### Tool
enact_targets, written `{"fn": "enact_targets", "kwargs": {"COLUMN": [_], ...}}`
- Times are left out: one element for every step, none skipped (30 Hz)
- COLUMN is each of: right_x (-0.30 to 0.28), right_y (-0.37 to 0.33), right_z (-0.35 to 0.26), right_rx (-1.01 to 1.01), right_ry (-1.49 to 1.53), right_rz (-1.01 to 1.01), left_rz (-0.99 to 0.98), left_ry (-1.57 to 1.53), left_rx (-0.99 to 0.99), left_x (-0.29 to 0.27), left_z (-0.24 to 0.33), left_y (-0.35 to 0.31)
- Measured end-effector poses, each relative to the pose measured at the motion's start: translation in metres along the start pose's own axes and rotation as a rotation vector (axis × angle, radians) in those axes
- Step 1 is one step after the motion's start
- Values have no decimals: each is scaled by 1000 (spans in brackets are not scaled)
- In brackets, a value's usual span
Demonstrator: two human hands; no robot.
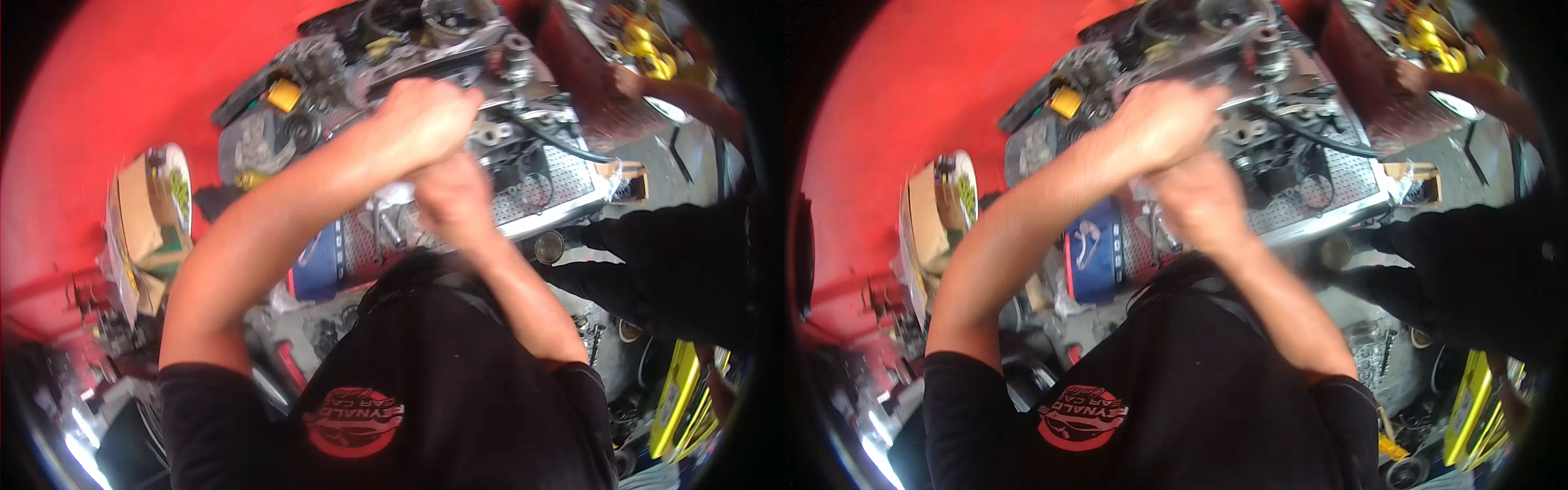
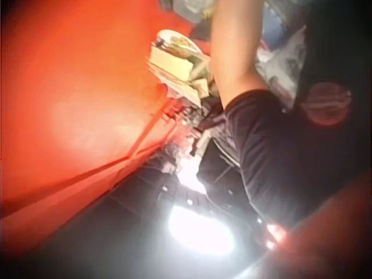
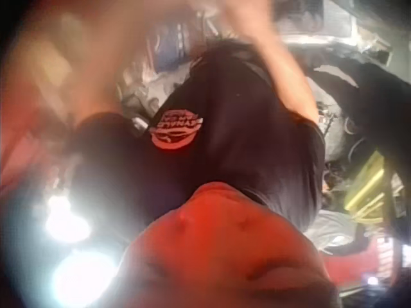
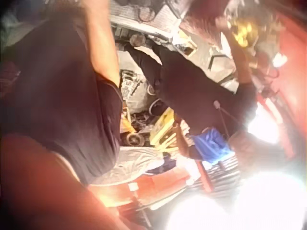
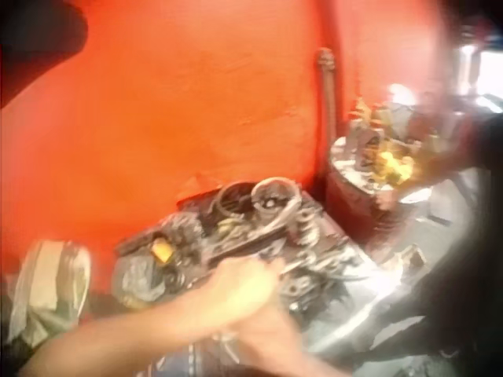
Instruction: Assembling or repairing components of an internal combustion engine block on a workbench using hand tools.
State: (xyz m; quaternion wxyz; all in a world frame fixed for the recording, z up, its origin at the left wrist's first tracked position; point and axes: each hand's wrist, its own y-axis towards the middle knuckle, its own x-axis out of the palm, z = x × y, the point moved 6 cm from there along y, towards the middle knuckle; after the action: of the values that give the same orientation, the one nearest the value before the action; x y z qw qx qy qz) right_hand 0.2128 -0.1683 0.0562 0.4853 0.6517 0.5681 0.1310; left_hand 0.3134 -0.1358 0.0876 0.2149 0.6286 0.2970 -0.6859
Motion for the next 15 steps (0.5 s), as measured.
{"fn": "enact_targets", "kwargs": {"right_x": [-25,-44,-55,-61,-62,-61,-59,-58,-56,-56,-54,-53,-53,-53,-52], "right_y": [2,6,9,11,15,16,17,18,19,20,22,23,25,27,28], "right_z": [-2,4,14,29,40,42,44,46,47,47,46,45,45,46,47], "right_rx": [-61,-88,-18,118,134,66,38,45,56,73,69,67,70,65,56], "right_ry": [-150,-261,-470,-594,-664,-705,-734,-741,-745,-747,-762,-776,-790,-795,-794], "right_rz": [133,159,174,115,20,-23,-72,-84,-97,-98,-125,-138,-138,-165,-183], "left_rz": [-12,11,-20,-26,-26,-1,25,48,333,671,915,1061,987,842,498], "left_ry": [-141,-313,-409,-452,-492,-591,-689,-787,-880,-955,-973,-884,-722,-721,-662], "left_rx": [-51,-58,-85,-69,-46,-70,-94,-118,-203,-252,-240,-359,-579,-753,-991], "left_x": [-1,-5,-6,-8,-10,-7,-3,7,11,22,43,77,120,173,236], "left_z": [-7,-13,-17,-20,-22,-26,-31,-37,-52,-67,-81,-92,-104,-113,-115], "left_y": [0,-1,2,1,1,-2,-5,-7,-17,-39,-69,-102,-130,-151,-169]}}
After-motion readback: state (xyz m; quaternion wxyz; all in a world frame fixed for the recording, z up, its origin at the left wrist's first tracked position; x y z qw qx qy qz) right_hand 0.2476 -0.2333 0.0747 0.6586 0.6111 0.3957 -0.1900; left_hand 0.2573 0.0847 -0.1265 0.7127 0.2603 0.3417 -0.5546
